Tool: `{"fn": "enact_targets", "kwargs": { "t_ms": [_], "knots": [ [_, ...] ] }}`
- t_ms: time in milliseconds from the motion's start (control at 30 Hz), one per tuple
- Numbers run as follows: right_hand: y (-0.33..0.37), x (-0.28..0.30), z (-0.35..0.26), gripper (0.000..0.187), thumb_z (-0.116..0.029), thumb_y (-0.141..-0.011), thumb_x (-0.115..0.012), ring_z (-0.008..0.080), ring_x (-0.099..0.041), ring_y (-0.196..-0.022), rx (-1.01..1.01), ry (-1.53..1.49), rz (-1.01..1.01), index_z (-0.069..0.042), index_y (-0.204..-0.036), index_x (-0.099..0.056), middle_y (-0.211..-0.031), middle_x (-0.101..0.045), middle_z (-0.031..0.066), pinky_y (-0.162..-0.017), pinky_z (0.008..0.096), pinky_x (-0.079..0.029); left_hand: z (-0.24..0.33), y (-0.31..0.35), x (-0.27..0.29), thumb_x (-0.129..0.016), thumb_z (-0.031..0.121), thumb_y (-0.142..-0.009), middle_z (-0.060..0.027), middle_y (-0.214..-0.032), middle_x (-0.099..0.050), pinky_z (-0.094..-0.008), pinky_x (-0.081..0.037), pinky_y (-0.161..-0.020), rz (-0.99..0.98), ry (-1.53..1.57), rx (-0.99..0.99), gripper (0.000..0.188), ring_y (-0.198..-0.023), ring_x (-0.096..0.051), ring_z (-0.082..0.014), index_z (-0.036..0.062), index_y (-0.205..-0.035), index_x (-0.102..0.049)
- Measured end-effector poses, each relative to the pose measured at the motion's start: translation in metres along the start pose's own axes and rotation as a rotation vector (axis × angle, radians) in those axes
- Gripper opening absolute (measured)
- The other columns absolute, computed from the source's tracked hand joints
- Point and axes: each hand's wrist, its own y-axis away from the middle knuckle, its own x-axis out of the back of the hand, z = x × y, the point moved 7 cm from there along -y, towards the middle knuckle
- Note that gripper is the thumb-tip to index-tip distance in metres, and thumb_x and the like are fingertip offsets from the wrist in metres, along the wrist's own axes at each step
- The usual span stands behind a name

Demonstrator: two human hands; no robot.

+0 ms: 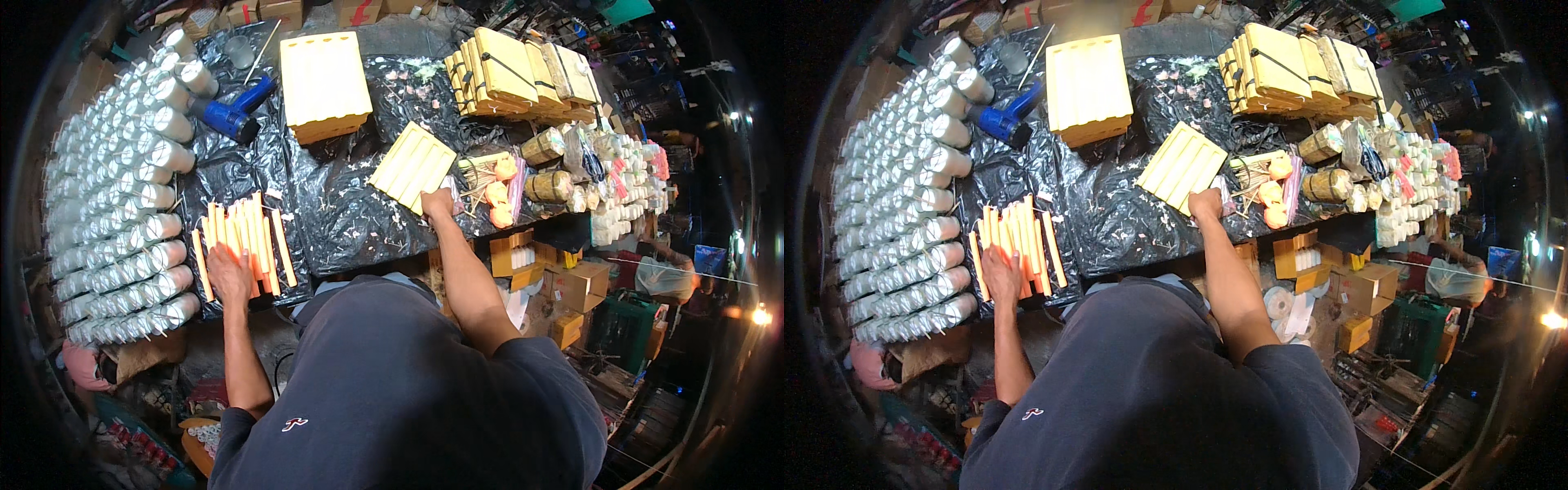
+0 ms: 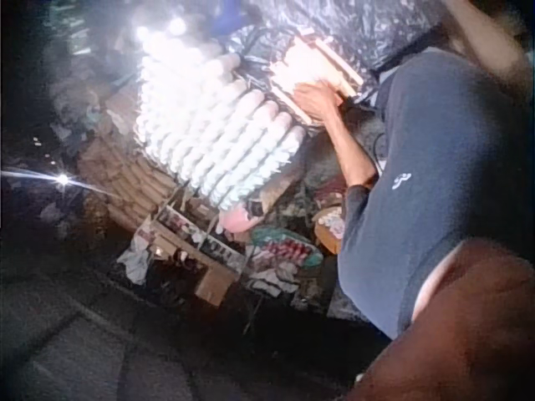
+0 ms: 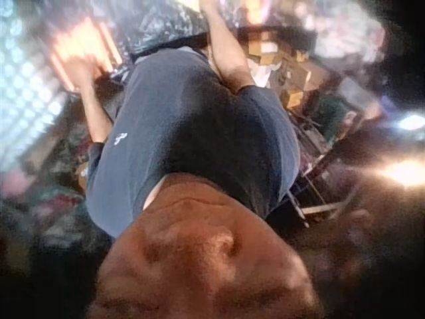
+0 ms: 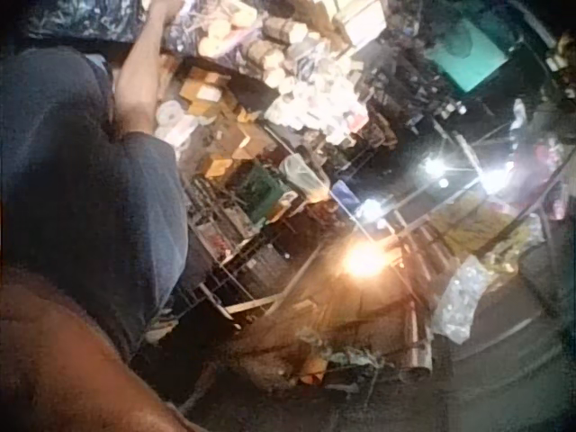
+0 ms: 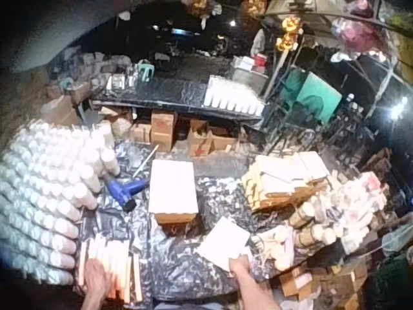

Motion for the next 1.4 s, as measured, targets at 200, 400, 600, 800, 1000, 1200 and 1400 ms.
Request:
{"fn": "enact_targets", "kwargs": {
  "t_ms": [200, 400, 600, 800, 1000, 1200, 1400],
  "knots": [
    [0.045, 0.027, -0.049, 0.021, -0.011, -0.088, -0.075, 0.0187, -0.057, -0.043, 0.182, -0.265, -0.290, 0.008, -0.084, -0.067, -0.062, -0.064, 0.0132, -0.040, 0.0350, -0.044, 0.204, 0.002, 0.010, -0.078, 0.031, -0.092, -0.0286, -0.132, -0.066, -0.0472, -0.048, -0.109, -0.277, 0.721, -0.268, 0.056, -0.125, -0.063, -0.0426, -0.0065, -0.132, -0.065],
    [0.074, 0.055, -0.095, 0.025, -0.017, -0.083, -0.078, 0.0421, -0.073, -0.080, 0.631, -0.113, 0.131, 0.002, -0.094, -0.065, -0.087, -0.073, 0.0266, -0.076, 0.0502, -0.057, 0.407, -0.052, -0.026, -0.074, 0.048, -0.095, -0.0330, -0.143, -0.060, -0.0424, -0.048, -0.110, -0.612, 0.893, -0.309, 0.086, -0.131, -0.062, -0.0384, -0.0104, -0.151, -0.047],
    [0.130, 0.041, -0.155, 0.032, -0.009, -0.082, -0.070, 0.0520, -0.070, -0.085, 0.803, 0.052, 0.051, 0.009, -0.107, -0.060, -0.087, -0.071, 0.0343, -0.083, 0.0619, -0.054, 0.442, -0.123, -0.028, -0.082, 0.048, -0.088, -0.0190, -0.108, -0.077, -0.0418, -0.057, -0.086, -0.837, 0.827, -0.140, 0.074, -0.097, -0.073, -0.0265, -0.0070, -0.135, -0.065],
    [0.110, 0.012, -0.103, 0.067, -0.029, -0.097, -0.074, 0.0349, -0.069, -0.118, 0.713, -0.444, -0.192, 0.003, -0.150, -0.048, -0.130, -0.069, 0.0272, -0.101, 0.0422, -0.054, 0.413, -0.151, -0.021, -0.075, 0.025, -0.089, -0.0329, -0.118, -0.071, -0.0484, -0.055, -0.098, -0.476, 0.442, -0.226, 0.047, -0.113, -0.069, -0.0469, -0.0076, -0.122, -0.067],
    [0.104, 0.023, -0.128, 0.035, -0.019, -0.112, -0.055, 0.0169, -0.066, -0.117, 0.588, -0.992, -0.642, 0.004, -0.139, -0.055, -0.130, -0.068, 0.0115, -0.102, 0.0350, -0.054, 0.364, -0.126, 0.066, -0.058, -0.008, -0.100, -0.0152, -0.128, -0.070, -0.0358, -0.059, -0.092, -0.719, 1.657, 0.057, 0.037, -0.106, -0.071, -0.0214, -0.0046, -0.137, -0.057],
    [0.122, 0.011, -0.269, 0.043, -0.006, -0.102, -0.068, 0.0196, -0.071, -0.105, 0.692, -0.936, -0.475, 0.009, -0.139, -0.053, -0.124, -0.071, 0.0170, -0.093, 0.0334, -0.058, 0.286, -0.235, 0.113, -0.071, 0.037, -0.092, -0.0265, -0.102, -0.077, -0.0456, -0.057, -0.086, 0.005, 0.698, -0.170, 0.047, -0.097, -0.076, -0.0395, -0.0040, -0.114, -0.075],
    [0.072, -0.048, -0.324, 0.041, -0.009, -0.101, -0.071, 0.0196, -0.075, -0.093, 0.545, -0.821, -0.493, 0.012, -0.135, -0.061, -0.118, -0.075, 0.0171, -0.081, 0.0307, -0.061, 0.267, -0.312, 0.090, -0.073, 0.049, -0.089, -0.0311, -0.114, -0.074, -0.0474, -0.056, -0.096, -0.141, 0.444, -0.009, 0.061, -0.111, -0.072, -0.0428, -0.0079, -0.110, -0.076]
  ]
}}
